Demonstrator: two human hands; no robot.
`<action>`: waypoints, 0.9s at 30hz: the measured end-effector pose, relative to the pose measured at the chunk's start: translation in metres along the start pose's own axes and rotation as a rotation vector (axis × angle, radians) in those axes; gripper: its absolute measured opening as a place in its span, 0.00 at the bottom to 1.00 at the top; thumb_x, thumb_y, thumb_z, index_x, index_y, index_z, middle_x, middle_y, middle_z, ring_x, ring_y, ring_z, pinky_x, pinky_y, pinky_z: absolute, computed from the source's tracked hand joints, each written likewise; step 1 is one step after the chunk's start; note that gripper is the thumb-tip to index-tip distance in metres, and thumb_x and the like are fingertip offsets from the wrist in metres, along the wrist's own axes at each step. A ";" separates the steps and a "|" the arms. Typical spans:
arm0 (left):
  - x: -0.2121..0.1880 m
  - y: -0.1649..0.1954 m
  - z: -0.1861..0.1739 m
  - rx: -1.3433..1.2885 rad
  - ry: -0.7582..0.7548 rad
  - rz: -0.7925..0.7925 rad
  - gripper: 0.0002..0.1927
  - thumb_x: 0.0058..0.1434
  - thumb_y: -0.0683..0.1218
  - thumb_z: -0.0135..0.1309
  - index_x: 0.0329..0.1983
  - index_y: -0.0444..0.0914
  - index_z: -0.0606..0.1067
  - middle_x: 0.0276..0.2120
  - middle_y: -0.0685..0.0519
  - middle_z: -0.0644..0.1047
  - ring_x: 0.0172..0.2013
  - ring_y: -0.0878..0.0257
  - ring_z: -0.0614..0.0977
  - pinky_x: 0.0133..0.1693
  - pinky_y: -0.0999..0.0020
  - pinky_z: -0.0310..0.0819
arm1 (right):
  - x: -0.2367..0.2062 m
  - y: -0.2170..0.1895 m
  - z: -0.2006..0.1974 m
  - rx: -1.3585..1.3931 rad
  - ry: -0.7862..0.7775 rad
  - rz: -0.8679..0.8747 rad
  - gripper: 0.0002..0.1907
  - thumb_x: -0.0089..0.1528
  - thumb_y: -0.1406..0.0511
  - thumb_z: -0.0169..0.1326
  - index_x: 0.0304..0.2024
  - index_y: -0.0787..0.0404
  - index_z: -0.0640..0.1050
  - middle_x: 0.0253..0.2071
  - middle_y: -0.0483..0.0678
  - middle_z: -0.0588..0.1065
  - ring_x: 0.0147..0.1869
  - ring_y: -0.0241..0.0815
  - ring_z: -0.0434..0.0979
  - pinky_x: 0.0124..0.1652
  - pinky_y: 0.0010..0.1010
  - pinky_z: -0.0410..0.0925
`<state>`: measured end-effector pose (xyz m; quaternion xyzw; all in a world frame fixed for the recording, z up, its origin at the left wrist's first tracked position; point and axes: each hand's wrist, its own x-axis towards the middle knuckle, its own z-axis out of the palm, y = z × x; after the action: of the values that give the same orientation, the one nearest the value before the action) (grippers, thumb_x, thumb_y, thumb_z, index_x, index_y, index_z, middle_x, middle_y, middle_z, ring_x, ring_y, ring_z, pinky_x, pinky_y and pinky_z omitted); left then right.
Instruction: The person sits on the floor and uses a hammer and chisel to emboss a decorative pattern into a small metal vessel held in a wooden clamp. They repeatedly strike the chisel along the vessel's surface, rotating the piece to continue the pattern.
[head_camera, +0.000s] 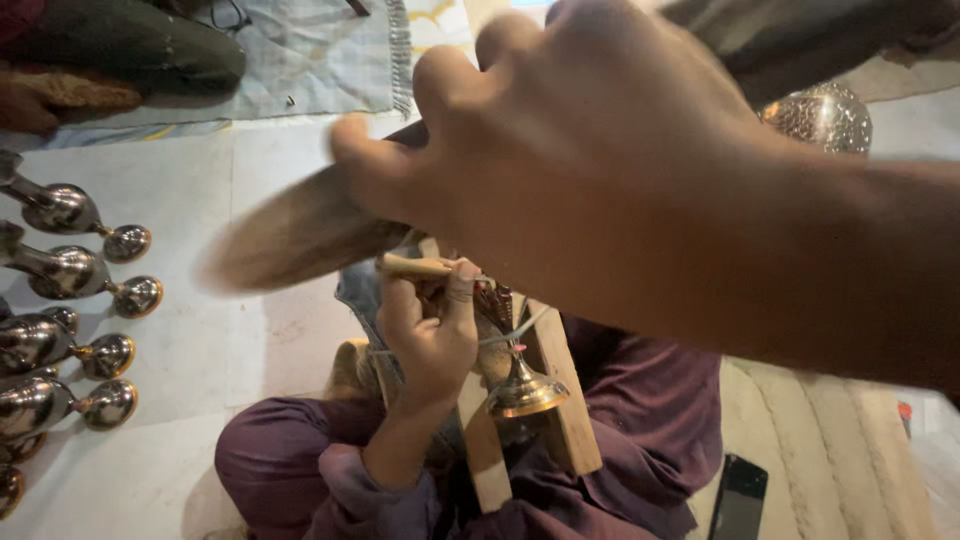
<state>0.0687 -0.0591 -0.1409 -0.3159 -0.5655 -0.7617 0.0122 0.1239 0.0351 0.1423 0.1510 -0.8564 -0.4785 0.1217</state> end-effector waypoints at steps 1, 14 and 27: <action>-0.003 -0.001 0.000 0.013 0.018 -0.015 0.09 0.70 0.39 0.60 0.44 0.33 0.71 0.35 0.51 0.79 0.33 0.69 0.80 0.36 0.75 0.77 | 0.001 -0.001 -0.004 -0.007 0.003 -0.007 0.32 0.62 0.48 0.51 0.67 0.49 0.73 0.34 0.45 0.78 0.30 0.36 0.78 0.25 0.27 0.69; 0.093 0.037 -0.001 0.342 -0.732 0.330 0.22 0.64 0.42 0.64 0.58 0.33 0.70 0.38 0.44 0.80 0.36 0.53 0.85 0.37 0.61 0.79 | -0.114 -0.018 0.049 1.047 -0.822 0.781 0.39 0.58 0.54 0.68 0.67 0.50 0.66 0.28 0.50 0.78 0.25 0.45 0.81 0.30 0.37 0.79; 0.116 0.052 0.009 0.416 -1.016 0.490 0.14 0.61 0.39 0.59 0.48 0.37 0.71 0.32 0.50 0.77 0.34 0.54 0.83 0.35 0.58 0.76 | -0.208 -0.100 0.101 0.977 -0.193 1.024 0.44 0.57 0.66 0.66 0.73 0.55 0.62 0.35 0.55 0.78 0.34 0.45 0.81 0.34 0.34 0.75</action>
<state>-0.0002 -0.0302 -0.0379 -0.7527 -0.5484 -0.3637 -0.0231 0.2952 0.1430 -0.0082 -0.2758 -0.9432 0.0659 0.1732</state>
